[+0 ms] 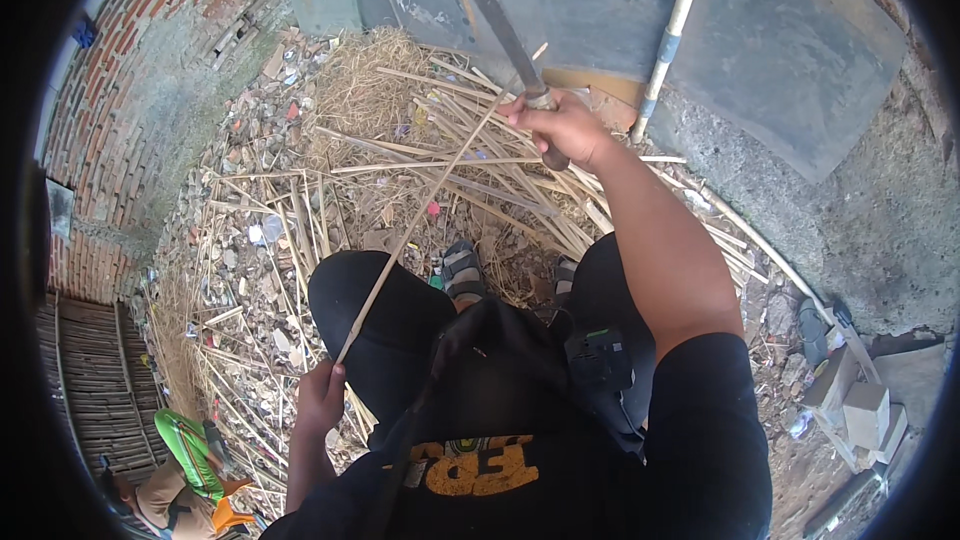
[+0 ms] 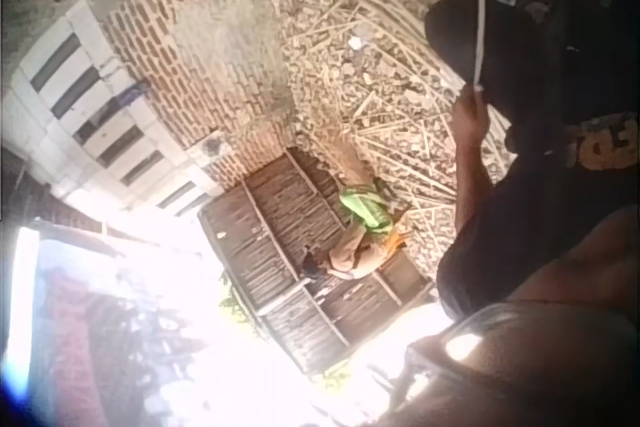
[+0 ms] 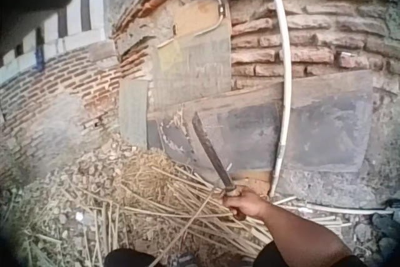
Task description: The person splits thin strips of bamboo by hand using a large blade, drawing the knife along the length of the wood while holding it.
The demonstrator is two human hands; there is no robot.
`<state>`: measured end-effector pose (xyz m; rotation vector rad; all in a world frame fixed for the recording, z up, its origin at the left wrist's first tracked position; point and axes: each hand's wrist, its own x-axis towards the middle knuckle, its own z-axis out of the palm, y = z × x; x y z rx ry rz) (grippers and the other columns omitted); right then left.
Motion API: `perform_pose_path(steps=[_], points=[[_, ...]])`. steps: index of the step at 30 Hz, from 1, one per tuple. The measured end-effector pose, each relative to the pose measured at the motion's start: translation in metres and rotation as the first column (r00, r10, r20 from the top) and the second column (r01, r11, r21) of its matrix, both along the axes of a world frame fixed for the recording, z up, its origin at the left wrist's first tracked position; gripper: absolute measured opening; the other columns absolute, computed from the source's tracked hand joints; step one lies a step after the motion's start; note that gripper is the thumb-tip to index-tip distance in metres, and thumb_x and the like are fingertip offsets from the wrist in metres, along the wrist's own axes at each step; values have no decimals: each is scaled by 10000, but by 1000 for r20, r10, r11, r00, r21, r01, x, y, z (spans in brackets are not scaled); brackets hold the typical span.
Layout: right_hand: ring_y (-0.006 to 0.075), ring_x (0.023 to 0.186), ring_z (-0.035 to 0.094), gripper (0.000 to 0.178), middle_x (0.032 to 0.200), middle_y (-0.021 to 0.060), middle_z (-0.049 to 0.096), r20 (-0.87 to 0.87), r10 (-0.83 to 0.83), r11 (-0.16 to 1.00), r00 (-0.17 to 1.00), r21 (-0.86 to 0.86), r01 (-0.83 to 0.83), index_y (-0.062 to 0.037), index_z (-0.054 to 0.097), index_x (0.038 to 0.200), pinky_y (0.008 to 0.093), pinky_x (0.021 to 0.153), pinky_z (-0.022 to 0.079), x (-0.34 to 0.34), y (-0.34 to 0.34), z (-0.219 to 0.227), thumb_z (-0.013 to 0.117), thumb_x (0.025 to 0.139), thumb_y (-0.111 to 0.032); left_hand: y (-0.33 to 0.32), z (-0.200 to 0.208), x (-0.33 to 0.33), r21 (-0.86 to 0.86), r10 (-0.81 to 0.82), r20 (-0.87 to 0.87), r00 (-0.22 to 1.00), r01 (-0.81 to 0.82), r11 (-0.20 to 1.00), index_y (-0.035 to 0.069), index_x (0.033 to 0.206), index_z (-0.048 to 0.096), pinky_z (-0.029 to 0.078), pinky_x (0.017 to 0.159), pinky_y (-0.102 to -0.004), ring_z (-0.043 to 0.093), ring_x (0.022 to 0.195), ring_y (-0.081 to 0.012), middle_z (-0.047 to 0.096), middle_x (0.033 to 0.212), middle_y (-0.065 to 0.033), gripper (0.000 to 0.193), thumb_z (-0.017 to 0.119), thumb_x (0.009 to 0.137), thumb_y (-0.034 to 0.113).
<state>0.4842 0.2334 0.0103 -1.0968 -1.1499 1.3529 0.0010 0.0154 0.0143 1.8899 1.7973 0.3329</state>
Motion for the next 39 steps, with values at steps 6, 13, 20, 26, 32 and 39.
perform_pose_path(steps=[6, 13, 20, 26, 32, 39], points=[[71, 569, 477, 184, 1018, 65, 724, 118, 57, 998, 991, -9, -56, -47, 657, 982, 241, 545, 414, -3, 0, -2, 731, 866, -168, -2, 0, 1, -12, -14, 63, 998, 15, 1000, 14, 751, 541, 391, 498, -423, 545, 506, -344, 532, 564, -168, 390, 586, 997, 313], [72, 555, 481, 211, 739, -10, 581, 246, 106, 993, 963, -81, -88, -41, 678, 1002, 247, 532, 380, -2, -2, -1, 745, 863, -186, -8, 9, 4, 9, -49, 8, 999, 49, 999, 14, 739, 547, 396, 490, -433, 546, 489, -345, 530, 551, -165, 388, 635, 968, 315], [76, 571, 486, 252, 772, 0, 622, 157, 83, 997, 984, -25, -80, -36, 686, 1041, 250, 550, 400, 0, -2, -1, 748, 836, -169, 3, 25, -12, 113, -106, -24, 994, 108, 988, 0, 937, 634, 515, 647, -412, 658, 715, -318, 644, 772, -167, 462, 752, 861, 440], [74, 542, 461, 234, 959, 80, 707, 124, 70, 997, 990, -43, -65, 3, 675, 1061, 254, 556, 414, 0, 0, 1, 686, 852, -101, 47, 111, 32, 307, -343, 422, 839, 224, 925, -11, 978, 626, 515, 704, -377, 640, 777, -244, 625, 879, -114, 768, 600, 844, 745], [82, 575, 481, 213, 827, 24, 673, 122, 33, 997, 992, -74, -24, -27, 695, 1006, 253, 548, 406, 0, -3, 3, 737, 826, -133, 68, 161, 146, 470, -684, 728, -51, 764, 443, -2, 1020, 628, 505, 675, -390, 630, 778, -316, 616, 899, -114, 731, 602, 861, 711], [81, 572, 477, 206, 801, 10, 656, 147, 45, 998, 988, -57, -37, -34, 695, 985, 255, 550, 400, 3, -3, 5, 745, 823, -150, 54, 161, 186, 549, -606, 750, -267, 763, 343, 2, 984, 618, 483, 573, -332, 596, 645, -233, 554, 770, -64, 1024, 568, 589, 946]])
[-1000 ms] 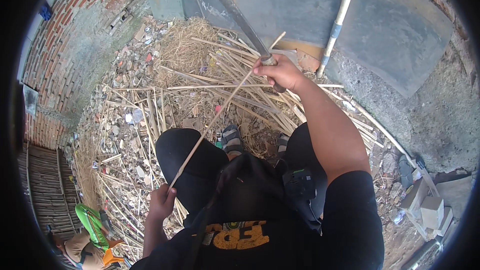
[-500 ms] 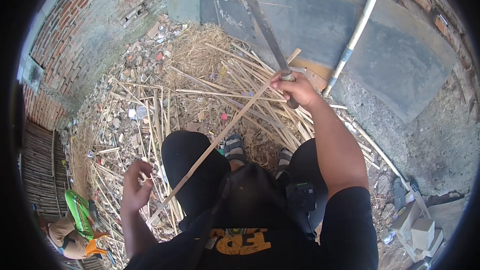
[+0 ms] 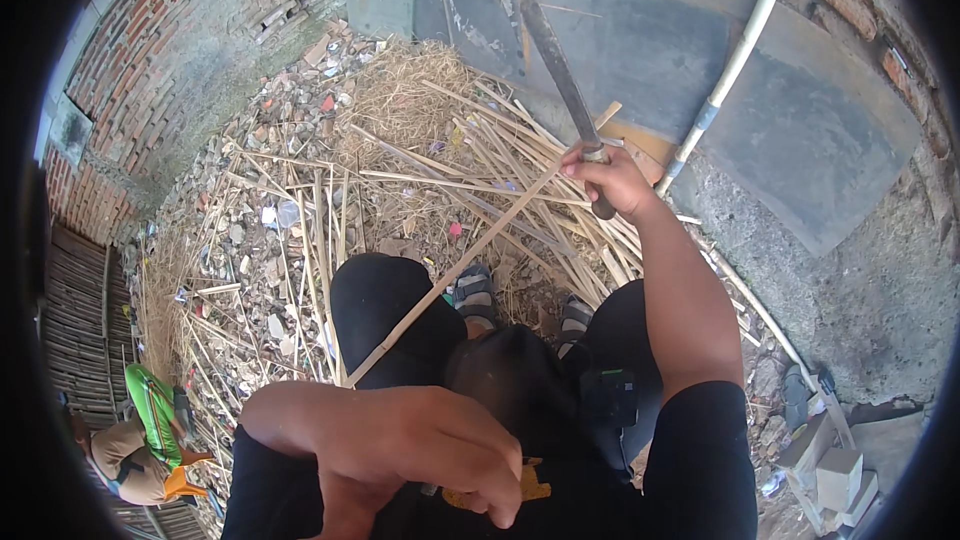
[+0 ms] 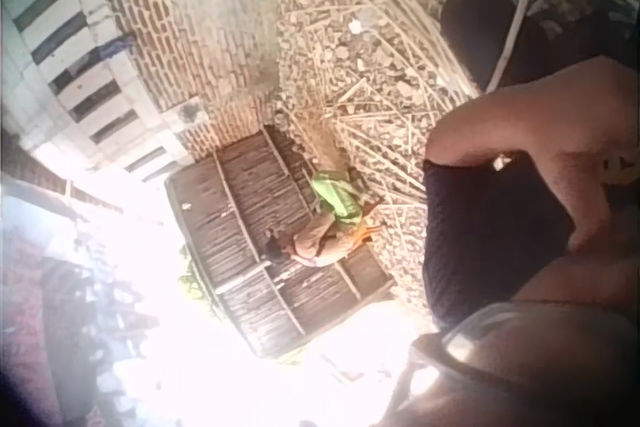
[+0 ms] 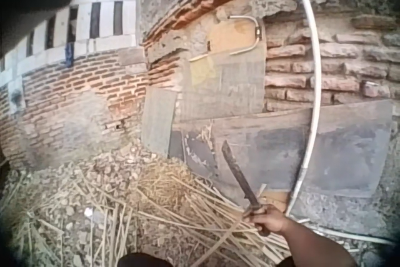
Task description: The person splits thin strips of bamboo by hand using a large blade, drawing the knife along the length of the wood while holding it.
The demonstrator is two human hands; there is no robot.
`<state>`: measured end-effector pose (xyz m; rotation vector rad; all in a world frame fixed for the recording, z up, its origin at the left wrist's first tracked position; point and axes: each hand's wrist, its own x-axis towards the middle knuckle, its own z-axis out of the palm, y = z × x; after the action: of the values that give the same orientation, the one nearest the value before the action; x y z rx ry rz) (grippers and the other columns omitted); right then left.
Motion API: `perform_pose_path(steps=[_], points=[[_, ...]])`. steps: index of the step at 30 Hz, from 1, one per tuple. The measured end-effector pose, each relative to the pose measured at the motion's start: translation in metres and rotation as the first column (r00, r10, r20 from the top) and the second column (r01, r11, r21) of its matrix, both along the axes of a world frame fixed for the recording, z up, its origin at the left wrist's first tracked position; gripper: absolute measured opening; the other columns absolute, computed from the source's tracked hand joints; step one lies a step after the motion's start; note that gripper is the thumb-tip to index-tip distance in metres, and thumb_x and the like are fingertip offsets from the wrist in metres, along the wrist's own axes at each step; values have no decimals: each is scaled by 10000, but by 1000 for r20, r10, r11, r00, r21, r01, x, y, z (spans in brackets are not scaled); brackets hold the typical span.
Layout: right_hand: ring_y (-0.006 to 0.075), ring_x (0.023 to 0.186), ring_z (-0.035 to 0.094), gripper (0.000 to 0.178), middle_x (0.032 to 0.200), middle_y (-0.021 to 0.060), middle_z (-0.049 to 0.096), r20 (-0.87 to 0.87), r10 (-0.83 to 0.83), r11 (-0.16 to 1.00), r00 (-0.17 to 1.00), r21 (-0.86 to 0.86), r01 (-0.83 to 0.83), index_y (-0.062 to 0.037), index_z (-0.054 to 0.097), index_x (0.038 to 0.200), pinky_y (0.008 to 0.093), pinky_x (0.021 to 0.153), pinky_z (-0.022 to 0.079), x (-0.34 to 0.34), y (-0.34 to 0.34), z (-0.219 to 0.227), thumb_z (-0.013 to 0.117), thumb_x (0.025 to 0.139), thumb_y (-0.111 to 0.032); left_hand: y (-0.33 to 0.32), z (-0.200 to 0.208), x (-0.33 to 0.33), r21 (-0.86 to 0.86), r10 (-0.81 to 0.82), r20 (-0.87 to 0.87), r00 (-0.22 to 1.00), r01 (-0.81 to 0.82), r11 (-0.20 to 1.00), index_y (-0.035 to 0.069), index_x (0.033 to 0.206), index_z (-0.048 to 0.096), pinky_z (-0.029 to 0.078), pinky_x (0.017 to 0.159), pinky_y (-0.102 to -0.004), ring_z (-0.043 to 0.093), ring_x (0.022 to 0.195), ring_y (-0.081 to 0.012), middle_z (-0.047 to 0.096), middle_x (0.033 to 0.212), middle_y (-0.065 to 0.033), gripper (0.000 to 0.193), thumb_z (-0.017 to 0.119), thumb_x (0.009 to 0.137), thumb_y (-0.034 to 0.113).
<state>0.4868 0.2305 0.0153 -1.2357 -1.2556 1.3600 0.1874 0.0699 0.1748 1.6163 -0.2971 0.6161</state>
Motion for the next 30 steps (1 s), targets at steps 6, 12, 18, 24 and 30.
perform_pose_path(steps=[6, 12, 18, 24, 30], points=[[84, 569, 475, 226, 797, 7, 648, 25, -6, 1000, 1000, -6, 6, -37, 697, 992, 253, 555, 397, -3, 2, -5, 747, 817, -171, 6, 3, -4, -87, -200, -158, 967, 188, 978, -42, 1049, 643, 527, 671, -362, 664, 780, -301, 642, 936, -164, 771, 520, 909, 706], [80, 564, 469, 247, 746, -9, 620, 17, 20, 999, 1000, -28, -20, -42, 697, 1017, 250, 555, 393, 5, 6, -12, 744, 826, -190, -2, 1, 0, -128, -126, -9, 992, 124, 984, -15, 977, 622, 452, 547, -318, 569, 611, -232, 531, 759, -68, 952, 625, 673, 886], [71, 568, 468, 242, 799, -11, 624, 44, 31, 999, 999, -28, -30, -42, 699, 1028, 251, 555, 399, -1, 6, -10, 733, 835, -185, 11, 0, -28, -53, -66, -202, 977, 57, 997, -23, 1078, 632, 533, 683, -378, 662, 808, -305, 637, 958, -160, 569, 648, 904, 518], [77, 565, 470, 279, 883, 31, 672, 58, 14, 1000, 998, -19, -13, -1, 673, 1086, 259, 564, 414, 7, 0, -8, 706, 842, -134, -10, -69, -108, 845, 956, -273, 111, -448, 293, 10, 1018, 626, 533, 743, -410, 652, 850, -336, 640, 1001, -160, 476, 846, 771, 351], [66, 553, 459, 289, 958, 85, 708, 15, 24, 999, 1000, 26, -24, 8, 668, 1104, 250, 576, 414, -3, 7, -5, 695, 847, -121, -85, -139, -176, 821, 828, -465, -313, -503, 271, 29, 978, 614, 534, 667, -428, 673, 767, -344, 665, 859, -155, 373, 777, 847, 339]])
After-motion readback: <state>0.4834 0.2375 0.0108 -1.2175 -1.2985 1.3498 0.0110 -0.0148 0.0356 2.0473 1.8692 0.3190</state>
